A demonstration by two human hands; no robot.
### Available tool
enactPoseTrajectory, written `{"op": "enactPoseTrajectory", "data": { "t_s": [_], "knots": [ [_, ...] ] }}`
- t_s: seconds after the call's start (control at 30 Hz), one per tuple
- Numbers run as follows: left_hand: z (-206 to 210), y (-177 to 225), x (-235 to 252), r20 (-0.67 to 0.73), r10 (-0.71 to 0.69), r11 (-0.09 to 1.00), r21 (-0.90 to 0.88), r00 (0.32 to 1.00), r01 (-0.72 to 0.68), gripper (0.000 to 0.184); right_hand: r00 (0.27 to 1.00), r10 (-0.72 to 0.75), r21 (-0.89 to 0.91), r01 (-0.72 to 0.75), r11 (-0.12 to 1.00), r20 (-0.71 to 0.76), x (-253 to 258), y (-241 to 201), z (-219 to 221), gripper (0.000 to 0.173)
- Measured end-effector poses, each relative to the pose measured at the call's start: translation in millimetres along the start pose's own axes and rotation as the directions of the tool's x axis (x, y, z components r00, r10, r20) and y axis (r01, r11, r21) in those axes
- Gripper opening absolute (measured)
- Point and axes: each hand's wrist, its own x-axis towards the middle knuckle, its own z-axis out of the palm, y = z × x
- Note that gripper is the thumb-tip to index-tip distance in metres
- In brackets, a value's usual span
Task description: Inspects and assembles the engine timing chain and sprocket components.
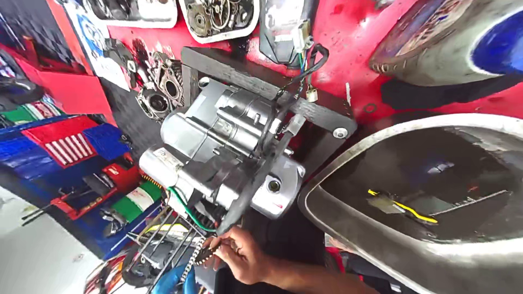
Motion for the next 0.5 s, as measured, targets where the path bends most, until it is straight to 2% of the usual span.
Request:
{"op": "enactPoseTrajectory", "data": {
  "t_s": [0.13, 0.3, 0.5],
  "knots": [
    [1, 1, 2, -0.059, -0.005, 0.998, -0.068, 0.998, 0.001, 0.009, 0.998, -0.053, -0.019, 0.053, 0.998, -0.016, 2, 1, 6, 0.017],
    [-11, 3, 2, -0.01, -0.001, 0.993, -0.119, 1.0, 0.0, 0.017, 0.999, -0.012, -0.073, 0.01, 0.997, -0.037, 0, -5, 23, 0.022],
    [-13, -1, 12, 0.013, 0.04, 0.98, -0.198, 0.999, -0.037, 0.015, 0.994, -0.088, -0.13, 0.08, 0.988, -0.059, 2, -2, 29, 0.029]
  ]
}}
